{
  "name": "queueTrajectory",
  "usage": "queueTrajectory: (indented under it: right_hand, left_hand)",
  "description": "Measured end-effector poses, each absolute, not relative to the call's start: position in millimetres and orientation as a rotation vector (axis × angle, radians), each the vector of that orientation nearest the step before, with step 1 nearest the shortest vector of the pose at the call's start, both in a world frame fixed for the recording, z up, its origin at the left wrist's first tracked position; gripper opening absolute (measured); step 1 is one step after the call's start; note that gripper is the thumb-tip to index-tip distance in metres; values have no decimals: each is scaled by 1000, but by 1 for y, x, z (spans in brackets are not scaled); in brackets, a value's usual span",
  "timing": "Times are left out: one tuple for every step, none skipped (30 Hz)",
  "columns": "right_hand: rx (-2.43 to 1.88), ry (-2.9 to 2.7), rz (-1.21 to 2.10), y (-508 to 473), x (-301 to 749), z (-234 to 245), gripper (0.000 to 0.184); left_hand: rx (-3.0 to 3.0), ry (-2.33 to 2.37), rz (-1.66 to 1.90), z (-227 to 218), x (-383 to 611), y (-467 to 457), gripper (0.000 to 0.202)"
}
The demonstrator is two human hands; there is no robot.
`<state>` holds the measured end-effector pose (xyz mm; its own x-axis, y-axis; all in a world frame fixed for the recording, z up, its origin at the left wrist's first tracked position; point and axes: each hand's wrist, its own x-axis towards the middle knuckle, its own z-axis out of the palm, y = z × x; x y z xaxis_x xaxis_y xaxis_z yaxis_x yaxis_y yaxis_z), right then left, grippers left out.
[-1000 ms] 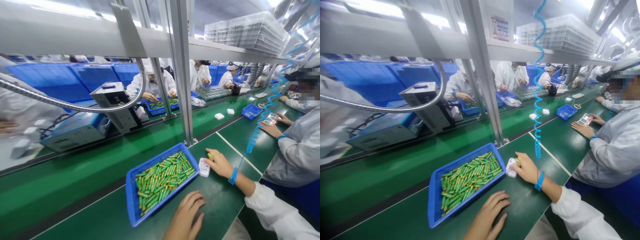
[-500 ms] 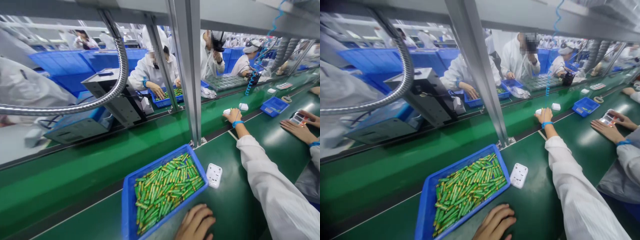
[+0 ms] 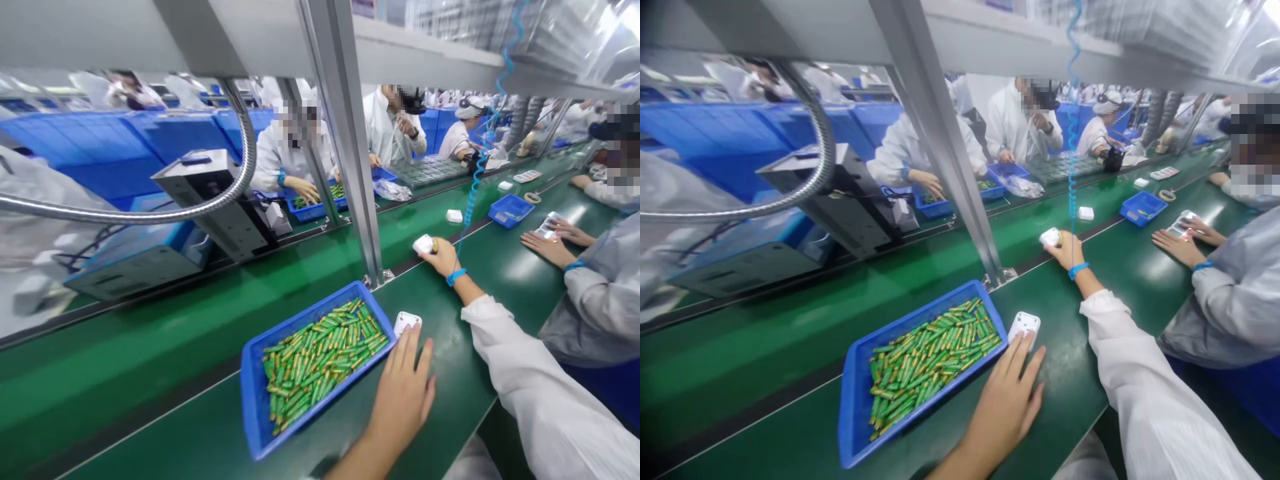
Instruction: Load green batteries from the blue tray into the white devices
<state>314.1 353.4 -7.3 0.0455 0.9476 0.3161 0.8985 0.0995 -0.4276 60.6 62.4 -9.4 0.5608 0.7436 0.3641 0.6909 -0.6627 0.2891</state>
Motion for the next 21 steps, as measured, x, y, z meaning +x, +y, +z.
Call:
queueTrajectory:
  right_hand:
    - [-1758,-1877,141,334,309,-8,50]
    - [-1713,-1892,164,314,304,-10,51]
    - [-1665,-1908,186,295,298,-12,53]
    - [-1615,-1927,207,277,292,-15,54]
    - [-1568,-1946,229,260,286,-18,56]
    - [-1526,-1963,249,243,279,-21,58]
    - [-1494,-1977,267,227,272,-24,60]
    - [-1475,-1988,285,213,265,-27,61]
    - [-1463,-2000,305,198,257,-29,62]
    - [-1456,-2012,327,185,251,-30,63]
    - [-1449,-2025,353,173,245,-32,62]
    - [-1438,-2041,382,163,240,-32,62]
    - [-1426,-2058,410,154,237,-32,62]
    - [-1418,-2072,434,148,235,-32,63]
    - [-1413,-2081,450,144,236,-32,64]
    - [-1411,-2088,456,144,237,-32,62]
    - [-1414,-2088,448,148,241,-31,58]
    - [-1423,-2080,423,155,246,-29,52]
    - [-1438,-2064,384,167,251,-27,45]
    - [-1460,-2040,332,183,258,-23,38]
    - [-1495,-2005,270,202,265,-19,33]
  left_hand:
    - [2683,1290,693,-16,68,67,70]
    - [2695,1323,687,-23,74,70,70]
    - [2709,1332,691,-29,78,71,69]
    - [2724,1319,697,-35,80,72,67]
    - [2742,1286,701,-40,79,70,65]
    - [2760,1247,704,-42,77,67,62]
    - [2779,1207,704,-43,73,63,60]
    - [2798,1171,704,-43,68,57,58]
    - [2815,1145,707,-42,63,51,56]
    - [2828,1125,715,-41,58,45,55]
    - [2840,1107,722,-39,52,38,55]
    - [2850,1091,732,-38,46,33,54]
    - [2862,1075,745,-37,40,28,53]
    - [2875,1058,764,-37,34,24,52]
    - [2891,1041,790,-37,29,21,50]
    - [2905,1025,822,-37,23,19,49]
    - [2916,1008,860,-37,18,18,49]
    - [2924,991,897,-37,13,17,49]
    - [2928,974,928,-37,9,18,50]
    - [2926,962,952,-37,5,19,50]
    - [2920,951,978,-37,2,20,48]
